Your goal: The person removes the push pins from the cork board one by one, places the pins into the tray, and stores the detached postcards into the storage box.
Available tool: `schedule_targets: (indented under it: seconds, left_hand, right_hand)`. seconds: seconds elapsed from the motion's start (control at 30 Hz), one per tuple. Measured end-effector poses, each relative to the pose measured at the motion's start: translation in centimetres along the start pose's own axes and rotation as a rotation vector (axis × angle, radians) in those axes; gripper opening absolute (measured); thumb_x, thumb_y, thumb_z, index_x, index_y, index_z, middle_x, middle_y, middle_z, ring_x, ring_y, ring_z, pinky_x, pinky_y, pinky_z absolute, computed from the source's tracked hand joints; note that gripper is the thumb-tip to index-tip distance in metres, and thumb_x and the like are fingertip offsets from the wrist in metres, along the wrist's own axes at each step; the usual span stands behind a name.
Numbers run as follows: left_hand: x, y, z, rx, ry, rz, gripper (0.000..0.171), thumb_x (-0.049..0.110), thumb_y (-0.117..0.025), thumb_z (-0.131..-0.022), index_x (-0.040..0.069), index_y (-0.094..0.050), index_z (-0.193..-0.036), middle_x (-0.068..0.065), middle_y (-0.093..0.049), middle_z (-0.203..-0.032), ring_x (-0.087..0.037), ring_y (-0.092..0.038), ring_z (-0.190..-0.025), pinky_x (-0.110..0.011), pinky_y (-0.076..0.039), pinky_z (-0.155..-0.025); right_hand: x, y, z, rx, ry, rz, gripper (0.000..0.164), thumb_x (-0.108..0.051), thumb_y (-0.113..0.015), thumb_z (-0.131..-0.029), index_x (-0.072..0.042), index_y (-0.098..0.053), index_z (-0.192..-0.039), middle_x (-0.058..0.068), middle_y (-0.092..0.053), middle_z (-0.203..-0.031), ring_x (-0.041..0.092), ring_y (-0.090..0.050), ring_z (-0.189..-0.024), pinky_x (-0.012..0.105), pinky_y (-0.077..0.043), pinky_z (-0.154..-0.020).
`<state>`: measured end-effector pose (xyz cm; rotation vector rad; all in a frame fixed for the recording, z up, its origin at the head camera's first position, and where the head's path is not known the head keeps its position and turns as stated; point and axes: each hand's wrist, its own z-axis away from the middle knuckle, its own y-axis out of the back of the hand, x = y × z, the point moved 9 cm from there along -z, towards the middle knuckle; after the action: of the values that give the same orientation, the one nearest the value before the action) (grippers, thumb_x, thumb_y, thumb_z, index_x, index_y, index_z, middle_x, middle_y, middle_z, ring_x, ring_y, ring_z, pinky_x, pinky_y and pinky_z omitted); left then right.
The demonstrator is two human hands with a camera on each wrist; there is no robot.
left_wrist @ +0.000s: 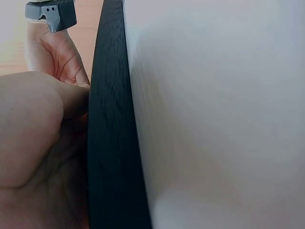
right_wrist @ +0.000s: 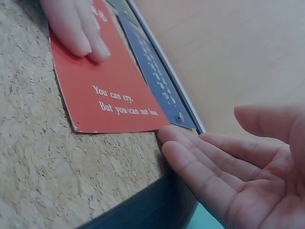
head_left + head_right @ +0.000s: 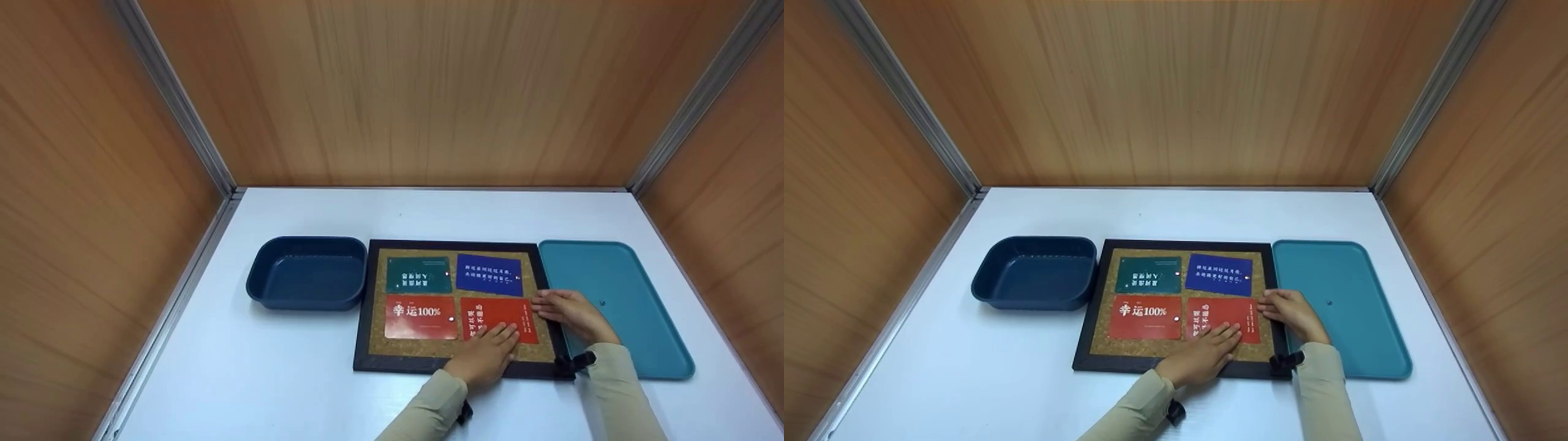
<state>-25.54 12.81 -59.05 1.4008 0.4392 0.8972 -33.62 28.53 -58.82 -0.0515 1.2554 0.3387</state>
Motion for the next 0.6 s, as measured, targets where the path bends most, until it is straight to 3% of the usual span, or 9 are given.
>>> schedule_targets:
  seconds: [0.6]
  left_hand:
    - [0.07, 0.09, -0.12, 0.012, -0.013, -0.05, 0.048, 0.04, -0.026, -0.105, 0.029, -0.026, -0.152, 0.016, -0.019, -0.158, -0.004, -0.016, -0.147, -0.028, -0.019, -0.12]
  right_hand:
    - [0.31, -0.04, -0.04, 0.059, -0.046, 0.01, 0.06, -0.026, -0.047, -0.102, 0.018, -0.031, -0.14, 0.03, -0.051, -0.136, 0.011, -0.065, -0.106, 0.025, -0.053, -0.092]
